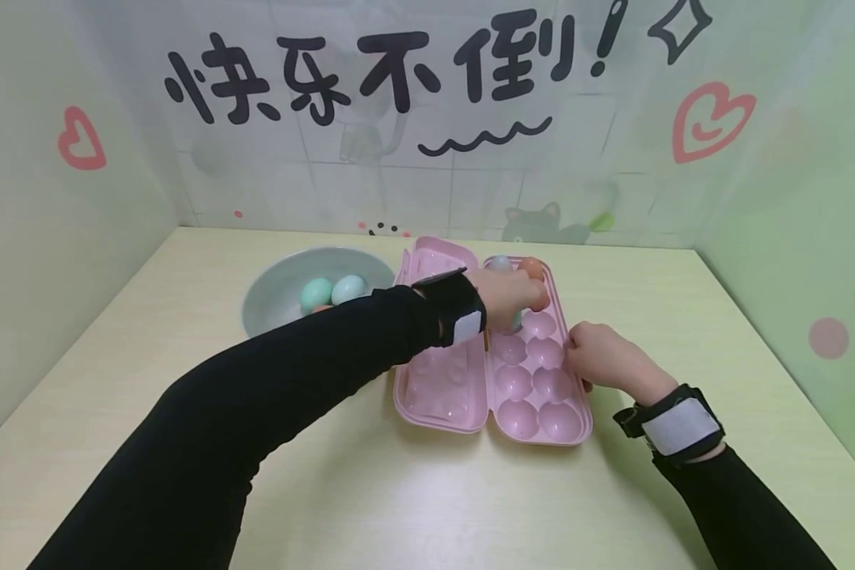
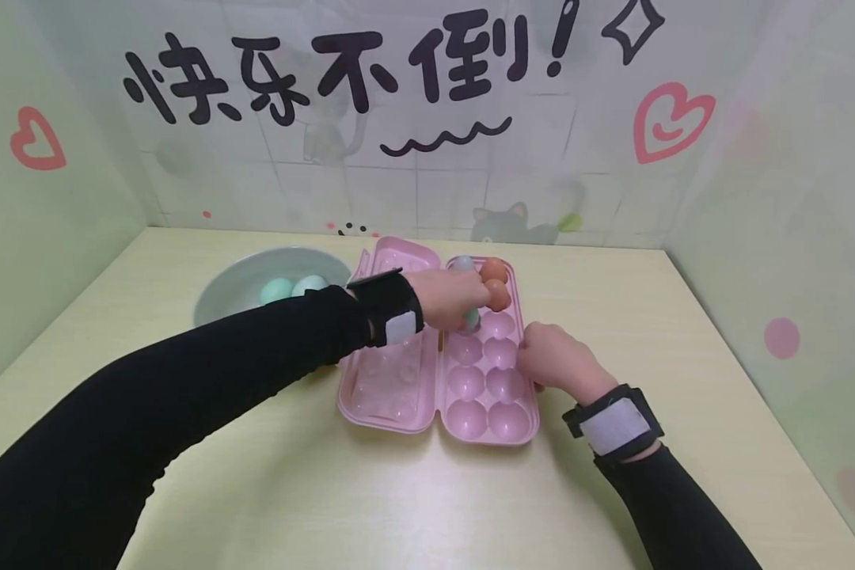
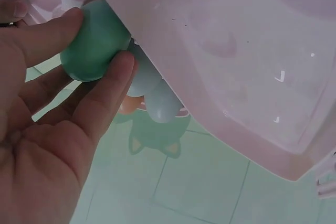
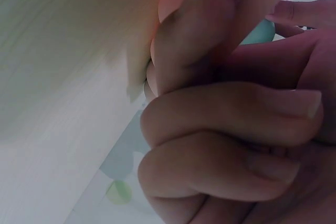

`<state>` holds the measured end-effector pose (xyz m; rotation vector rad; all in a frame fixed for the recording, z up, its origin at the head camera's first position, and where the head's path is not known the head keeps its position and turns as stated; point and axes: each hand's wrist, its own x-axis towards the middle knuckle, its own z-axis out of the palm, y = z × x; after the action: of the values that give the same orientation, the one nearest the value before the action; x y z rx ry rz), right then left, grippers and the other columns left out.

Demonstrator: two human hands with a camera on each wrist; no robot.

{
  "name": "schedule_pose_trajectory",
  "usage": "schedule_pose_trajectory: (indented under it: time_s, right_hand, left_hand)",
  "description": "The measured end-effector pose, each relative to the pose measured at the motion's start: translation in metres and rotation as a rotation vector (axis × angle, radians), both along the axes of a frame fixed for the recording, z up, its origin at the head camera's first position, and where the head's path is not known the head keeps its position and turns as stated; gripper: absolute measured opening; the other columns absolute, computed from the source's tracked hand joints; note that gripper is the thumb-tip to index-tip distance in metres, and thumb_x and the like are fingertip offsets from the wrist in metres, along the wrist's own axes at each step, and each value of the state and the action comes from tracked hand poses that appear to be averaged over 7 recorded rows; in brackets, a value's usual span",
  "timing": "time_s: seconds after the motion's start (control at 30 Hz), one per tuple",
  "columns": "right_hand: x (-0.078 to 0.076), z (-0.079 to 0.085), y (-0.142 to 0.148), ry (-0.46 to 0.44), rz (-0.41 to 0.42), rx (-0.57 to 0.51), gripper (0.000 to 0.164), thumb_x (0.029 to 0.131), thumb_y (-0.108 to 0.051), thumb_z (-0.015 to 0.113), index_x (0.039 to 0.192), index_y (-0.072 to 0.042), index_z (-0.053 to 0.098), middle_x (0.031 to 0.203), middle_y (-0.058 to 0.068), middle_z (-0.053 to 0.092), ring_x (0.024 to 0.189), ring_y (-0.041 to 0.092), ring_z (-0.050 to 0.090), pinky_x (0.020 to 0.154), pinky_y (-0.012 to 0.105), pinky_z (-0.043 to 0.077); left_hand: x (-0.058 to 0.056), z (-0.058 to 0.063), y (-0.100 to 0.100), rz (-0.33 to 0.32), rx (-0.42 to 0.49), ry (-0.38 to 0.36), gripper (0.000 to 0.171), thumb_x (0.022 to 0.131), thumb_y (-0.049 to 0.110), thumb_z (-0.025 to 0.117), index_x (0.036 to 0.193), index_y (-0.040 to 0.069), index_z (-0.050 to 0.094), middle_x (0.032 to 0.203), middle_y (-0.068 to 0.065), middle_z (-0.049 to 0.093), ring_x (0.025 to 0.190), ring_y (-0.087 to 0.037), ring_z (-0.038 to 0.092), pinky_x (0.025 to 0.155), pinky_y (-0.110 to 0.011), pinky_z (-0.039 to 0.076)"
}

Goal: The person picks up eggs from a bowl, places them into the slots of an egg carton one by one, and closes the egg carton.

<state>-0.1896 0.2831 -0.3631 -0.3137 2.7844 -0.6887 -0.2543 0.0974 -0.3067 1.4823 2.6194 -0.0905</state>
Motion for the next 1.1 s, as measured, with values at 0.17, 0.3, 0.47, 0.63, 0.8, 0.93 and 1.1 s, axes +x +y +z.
schedule_pose_trajectory:
  time_s: [0.17,0.3,0.47,0.63,0.8,0.93,1.1]
  right_hand:
    - [0.000,-0.001,0.001,0.003,0.002,0.004,0.011,0.088,-0.003,0.047,0.083,0.000,0.057,0.060,0.008,0.055,0.050,0.018,0.051,0.049,0.031,0.040]
    - [0.000,-0.001,0.002,0.010,0.006,0.003,0.011,0.087,-0.003,0.048,0.082,-0.001,0.056,0.059,0.008,0.055,0.050,0.018,0.051,0.049,0.031,0.039]
    - [0.000,-0.001,0.001,0.011,0.009,-0.002,0.011,0.088,-0.003,0.047,0.084,0.000,0.057,0.060,0.008,0.055,0.050,0.018,0.052,0.049,0.031,0.040]
    - [-0.001,0.001,0.000,0.009,0.013,-0.006,0.011,0.087,-0.003,0.047,0.085,0.000,0.057,0.060,0.008,0.055,0.050,0.018,0.052,0.049,0.031,0.041]
    - [-0.001,0.002,0.000,0.009,0.011,0.000,0.011,0.087,-0.003,0.047,0.085,0.001,0.057,0.061,0.008,0.055,0.051,0.018,0.052,0.049,0.031,0.041]
    - [0.000,0.001,0.000,0.002,0.003,-0.001,0.012,0.088,-0.003,0.047,0.086,0.001,0.057,0.061,0.008,0.055,0.051,0.018,0.052,0.050,0.031,0.041]
    - [0.000,0.001,0.000,-0.003,0.004,-0.008,0.011,0.087,-0.003,0.047,0.085,0.001,0.057,0.061,0.008,0.055,0.051,0.018,0.052,0.050,0.031,0.041]
  left_hand:
    - [0.003,0.002,0.002,-0.009,-0.037,0.036,0.030,0.092,0.003,0.064,0.121,0.010,0.064,0.110,-0.004,0.060,0.092,-0.015,0.052,0.080,-0.023,0.040]
    - [0.003,-0.001,0.007,-0.048,-0.106,0.107,0.030,0.092,0.004,0.064,0.121,0.010,0.064,0.112,-0.003,0.062,0.093,-0.014,0.047,0.082,-0.022,0.037]
    - [-0.001,-0.006,0.010,-0.105,-0.155,0.188,0.030,0.091,0.001,0.060,0.121,0.008,0.064,0.113,-0.004,0.061,0.094,-0.014,0.047,0.084,-0.021,0.036]
    - [-0.001,-0.010,0.009,-0.137,-0.204,0.333,0.026,0.093,0.003,0.054,0.117,0.008,0.061,0.101,0.000,0.054,0.090,-0.013,0.045,0.085,-0.021,0.035]
    - [-0.001,-0.009,0.008,-0.130,-0.188,0.320,0.024,0.092,0.001,0.054,0.115,0.008,0.060,0.097,0.001,0.049,0.088,-0.013,0.043,0.081,-0.020,0.034]
    - [-0.003,-0.010,0.009,-0.106,-0.173,0.260,0.025,0.094,0.002,0.055,0.117,0.008,0.062,0.099,0.000,0.050,0.089,-0.013,0.043,0.082,-0.019,0.034]
    - [-0.005,-0.013,0.011,-0.087,-0.181,0.241,0.026,0.094,0.003,0.058,0.119,0.008,0.062,0.102,0.000,0.052,0.088,-0.012,0.043,0.081,-0.018,0.034]
